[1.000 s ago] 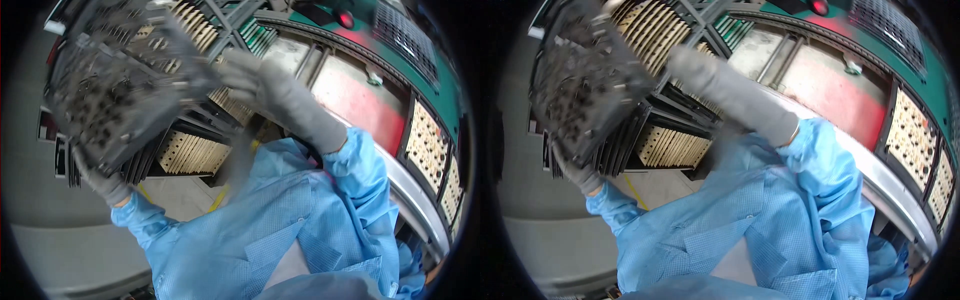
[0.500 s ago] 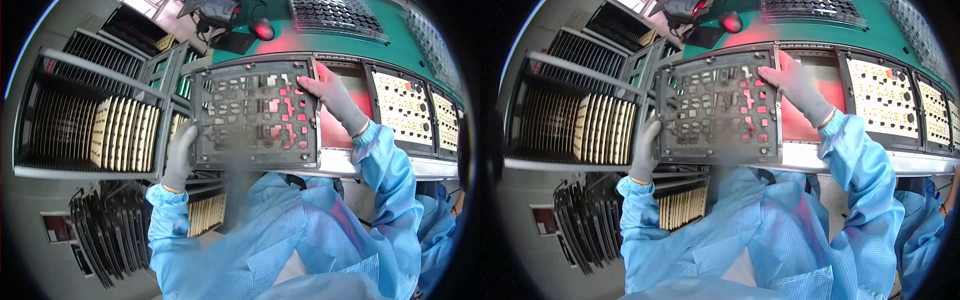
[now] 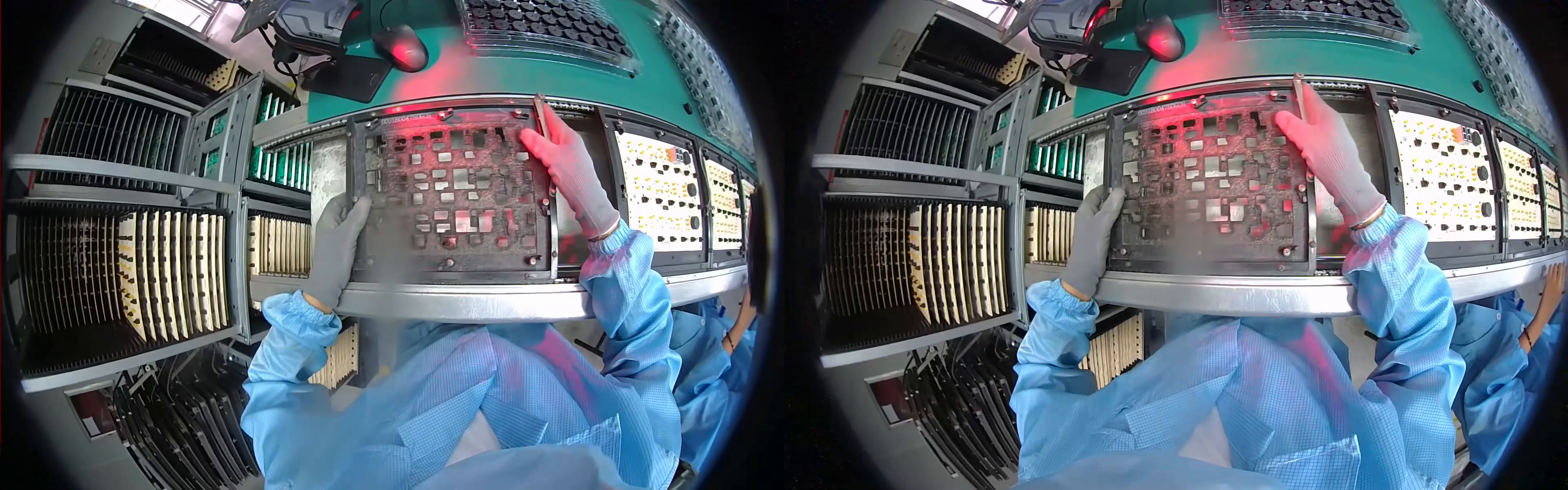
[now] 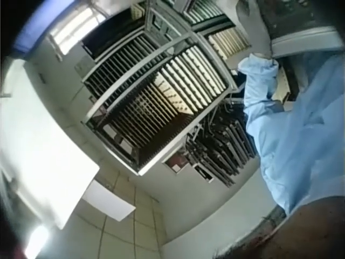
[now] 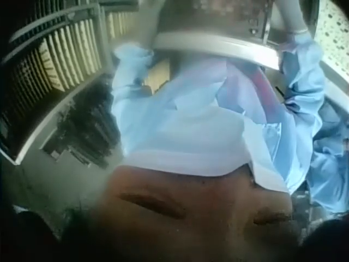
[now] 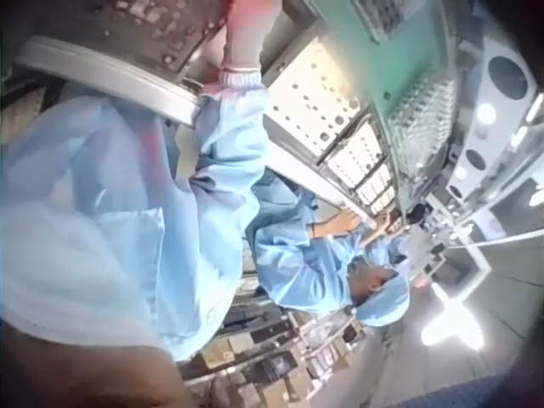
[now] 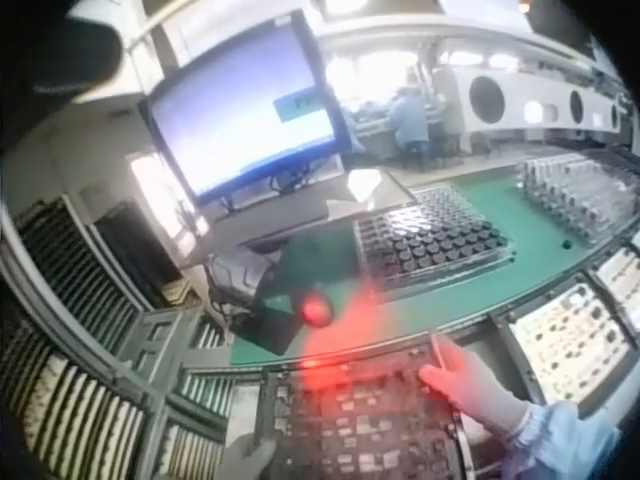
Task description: Assemble and inspect electronic circuit boards on a production line.
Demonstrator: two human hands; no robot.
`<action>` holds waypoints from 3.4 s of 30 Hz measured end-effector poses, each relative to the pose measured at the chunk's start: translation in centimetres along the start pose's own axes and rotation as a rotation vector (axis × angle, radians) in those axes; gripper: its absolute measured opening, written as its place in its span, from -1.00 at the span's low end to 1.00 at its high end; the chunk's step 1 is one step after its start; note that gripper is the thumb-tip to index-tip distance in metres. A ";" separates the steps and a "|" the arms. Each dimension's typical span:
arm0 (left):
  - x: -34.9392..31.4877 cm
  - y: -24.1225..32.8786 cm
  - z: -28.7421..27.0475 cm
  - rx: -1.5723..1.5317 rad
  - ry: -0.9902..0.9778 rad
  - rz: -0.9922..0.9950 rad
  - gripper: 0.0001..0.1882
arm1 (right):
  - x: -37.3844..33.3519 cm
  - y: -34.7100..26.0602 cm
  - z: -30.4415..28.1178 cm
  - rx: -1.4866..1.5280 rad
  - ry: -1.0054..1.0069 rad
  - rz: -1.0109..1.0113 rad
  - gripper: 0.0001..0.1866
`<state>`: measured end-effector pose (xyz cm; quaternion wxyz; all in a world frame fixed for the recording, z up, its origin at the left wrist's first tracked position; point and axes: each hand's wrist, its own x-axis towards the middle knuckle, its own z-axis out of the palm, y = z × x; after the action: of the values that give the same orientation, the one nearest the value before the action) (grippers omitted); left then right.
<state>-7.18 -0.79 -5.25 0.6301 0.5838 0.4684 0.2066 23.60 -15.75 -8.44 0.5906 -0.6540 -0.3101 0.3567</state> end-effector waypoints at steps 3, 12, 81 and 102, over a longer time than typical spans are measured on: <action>0.4 -0.4 -0.8 0.060 -0.055 -0.028 -0.54 | 0.5 -0.3 0.6 -0.105 0.081 -0.103 -0.35; -2.9 7.8 -8.4 1.161 0.350 0.530 -0.62 | -6.3 -6.5 2.5 -0.746 0.357 -0.553 -0.18; -0.8 0.5 -6.4 0.651 0.370 1.011 -0.83 | -7.0 -5.3 1.9 0.992 -0.031 0.002 -0.52; -3.3 2.3 3.9 1.124 -0.326 1.213 -0.55 | -15.9 -4.8 5.7 1.381 0.108 0.557 -0.57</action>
<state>-4.83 -5.06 -2.40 0.0851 0.9837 0.0097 0.1583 10.09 -25.24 -2.34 0.7692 -0.2051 0.1915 0.5742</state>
